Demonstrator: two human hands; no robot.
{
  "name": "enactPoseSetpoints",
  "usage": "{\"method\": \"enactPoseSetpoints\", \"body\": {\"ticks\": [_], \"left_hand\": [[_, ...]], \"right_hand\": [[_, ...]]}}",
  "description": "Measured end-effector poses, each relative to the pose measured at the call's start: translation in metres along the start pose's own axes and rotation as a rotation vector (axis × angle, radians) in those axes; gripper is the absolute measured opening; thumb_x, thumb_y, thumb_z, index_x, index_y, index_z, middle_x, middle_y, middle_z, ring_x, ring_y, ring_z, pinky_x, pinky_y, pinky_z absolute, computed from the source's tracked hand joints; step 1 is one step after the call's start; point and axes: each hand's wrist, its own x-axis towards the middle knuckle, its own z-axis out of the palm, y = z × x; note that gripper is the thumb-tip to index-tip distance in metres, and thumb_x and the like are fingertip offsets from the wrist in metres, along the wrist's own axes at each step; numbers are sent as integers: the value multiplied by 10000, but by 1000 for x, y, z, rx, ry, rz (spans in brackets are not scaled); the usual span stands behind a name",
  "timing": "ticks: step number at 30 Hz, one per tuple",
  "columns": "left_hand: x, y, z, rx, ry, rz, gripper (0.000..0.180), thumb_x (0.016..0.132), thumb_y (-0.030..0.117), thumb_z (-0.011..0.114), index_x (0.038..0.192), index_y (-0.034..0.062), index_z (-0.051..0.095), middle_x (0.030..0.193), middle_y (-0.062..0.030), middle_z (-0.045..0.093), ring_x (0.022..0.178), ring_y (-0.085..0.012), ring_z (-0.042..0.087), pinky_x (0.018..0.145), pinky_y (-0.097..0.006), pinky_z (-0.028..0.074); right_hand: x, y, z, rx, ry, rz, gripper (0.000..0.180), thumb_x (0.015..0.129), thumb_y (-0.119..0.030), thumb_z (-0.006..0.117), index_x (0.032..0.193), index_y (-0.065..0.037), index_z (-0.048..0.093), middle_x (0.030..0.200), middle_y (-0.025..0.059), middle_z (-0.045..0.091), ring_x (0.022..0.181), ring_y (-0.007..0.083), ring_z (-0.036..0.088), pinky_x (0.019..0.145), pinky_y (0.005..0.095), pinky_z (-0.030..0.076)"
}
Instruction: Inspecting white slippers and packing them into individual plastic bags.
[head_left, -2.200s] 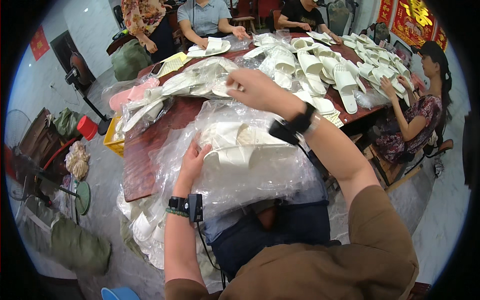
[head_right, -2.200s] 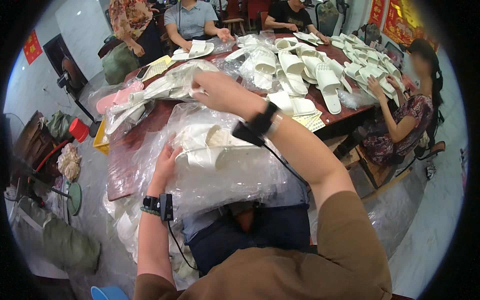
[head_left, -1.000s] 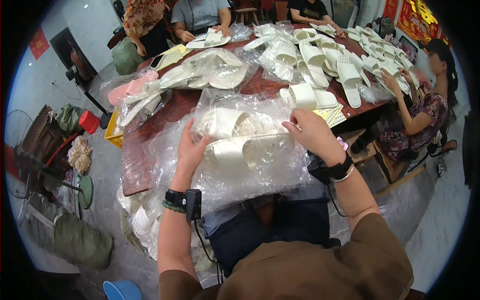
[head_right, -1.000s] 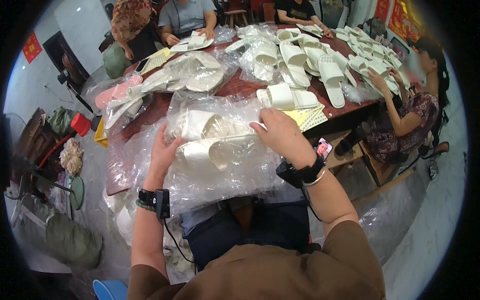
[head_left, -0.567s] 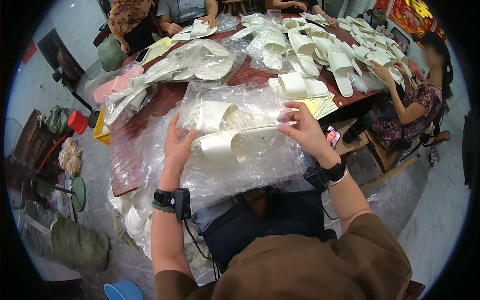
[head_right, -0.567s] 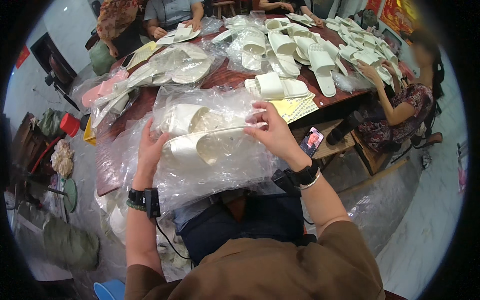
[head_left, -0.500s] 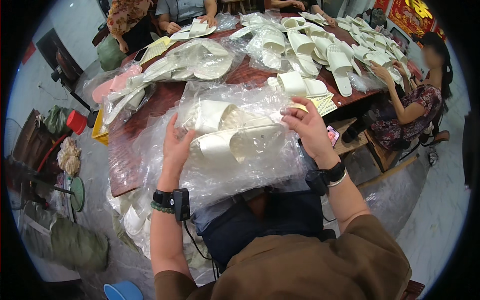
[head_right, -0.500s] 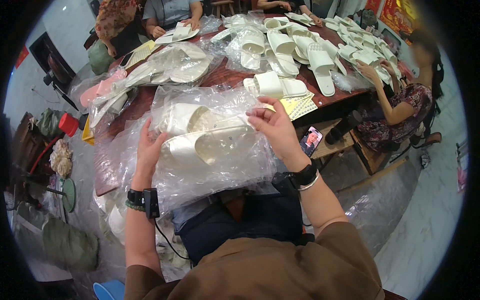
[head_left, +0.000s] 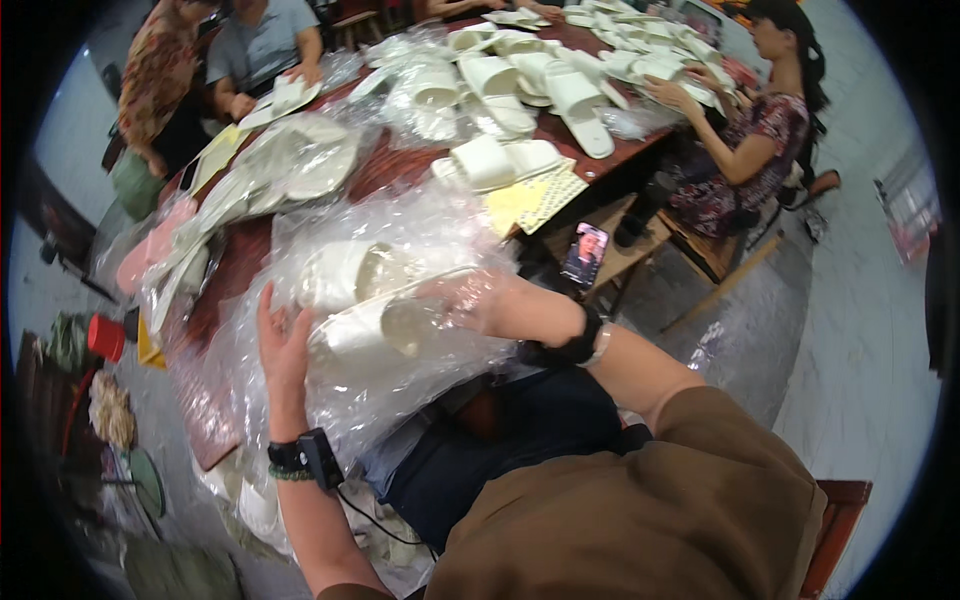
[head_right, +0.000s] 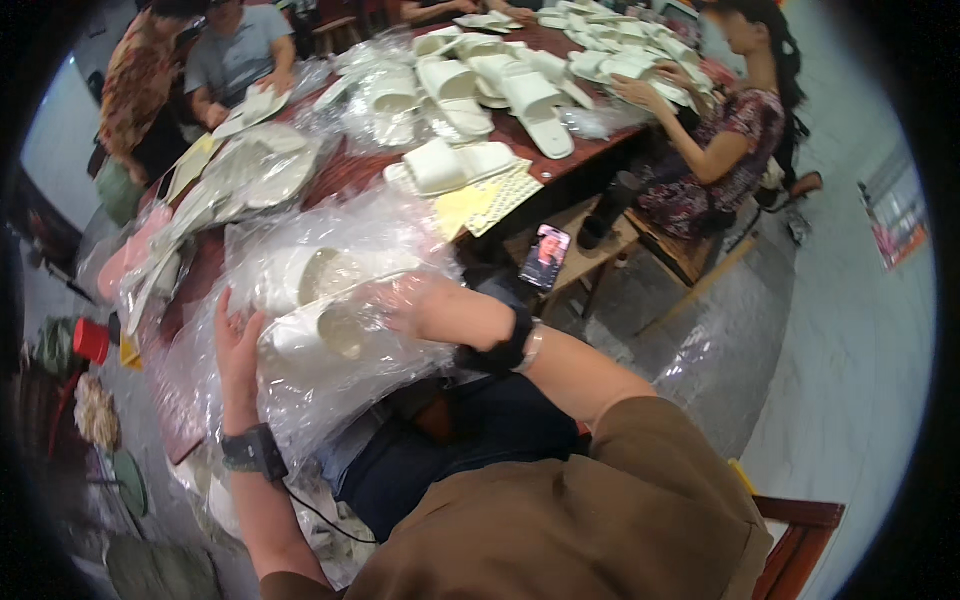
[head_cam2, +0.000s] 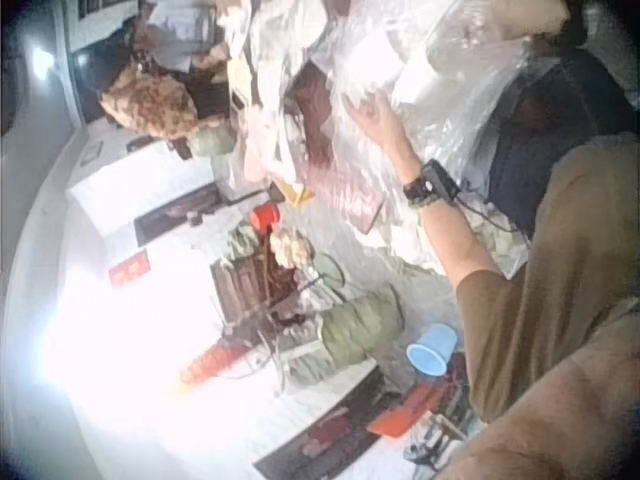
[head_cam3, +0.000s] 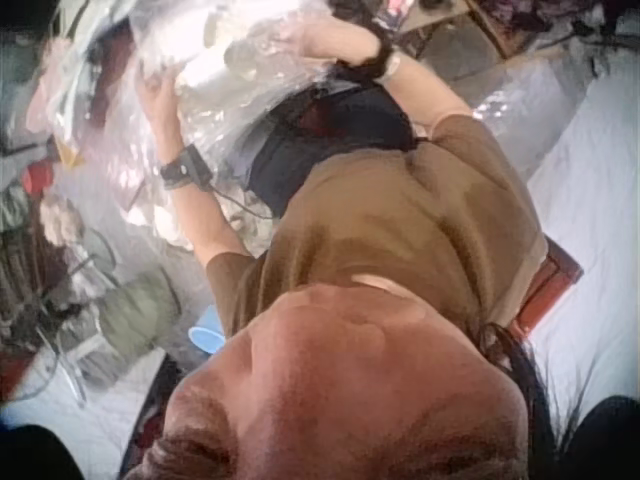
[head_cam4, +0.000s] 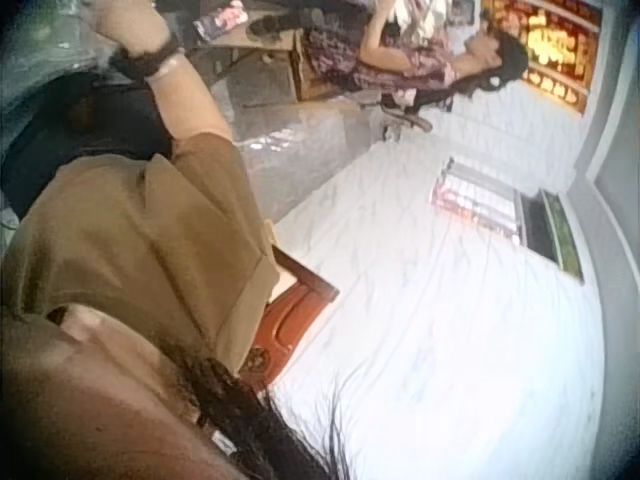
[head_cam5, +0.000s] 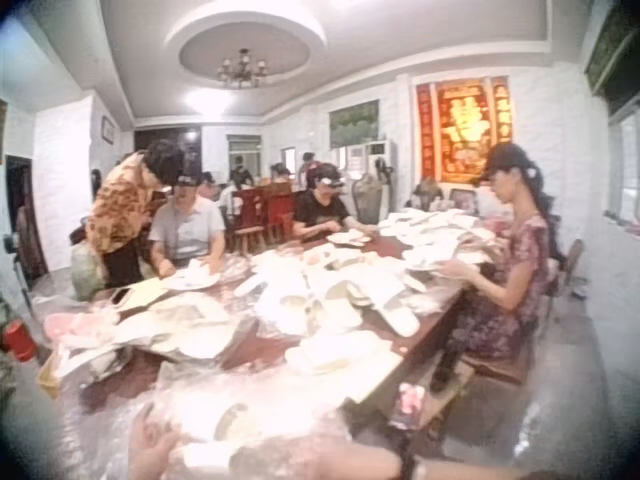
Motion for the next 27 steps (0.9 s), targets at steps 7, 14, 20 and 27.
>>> {"method": "enactPoseSetpoints", "body": {"ticks": [7,14,20,27], "left_hand": [[-1,2,5,-105,-43,20,730,925,21,648,1556,57,283,1346,-212,555,1201,-237,571,1016,-332,443],[-6,6,2,-116,-61,17,679,971,84,626,1557,49,283,1321,-181,580,1180,-203,572,1014,-307,430],[0,-2,-2,-111,-51,-51,593,1007,141,602,1531,38,345,1244,-120,637,1110,-148,583,954,-292,453],[7,-20,0,124,6,-7,569,1014,265,608,1477,-13,429,1381,-158,568,1263,-196,529,1077,-317,394]], "right_hand": [[34,5,7,-734,350,-630,431,902,-257,662,1296,-97,591,1170,170,644,995,387,641,876,455,516],[30,-20,8,-364,-231,40,403,911,-315,642,1219,-60,595,1070,278,670,1083,409,640,879,510,502],[64,5,34,-492,-43,-458,452,860,-335,712,1191,-51,593,1088,248,613,1071,438,605,892,501,493],[96,2,40,-843,-144,-338,793,734,-342,777,1414,-63,479,1395,251,482,1321,458,429,1067,596,342]]}}
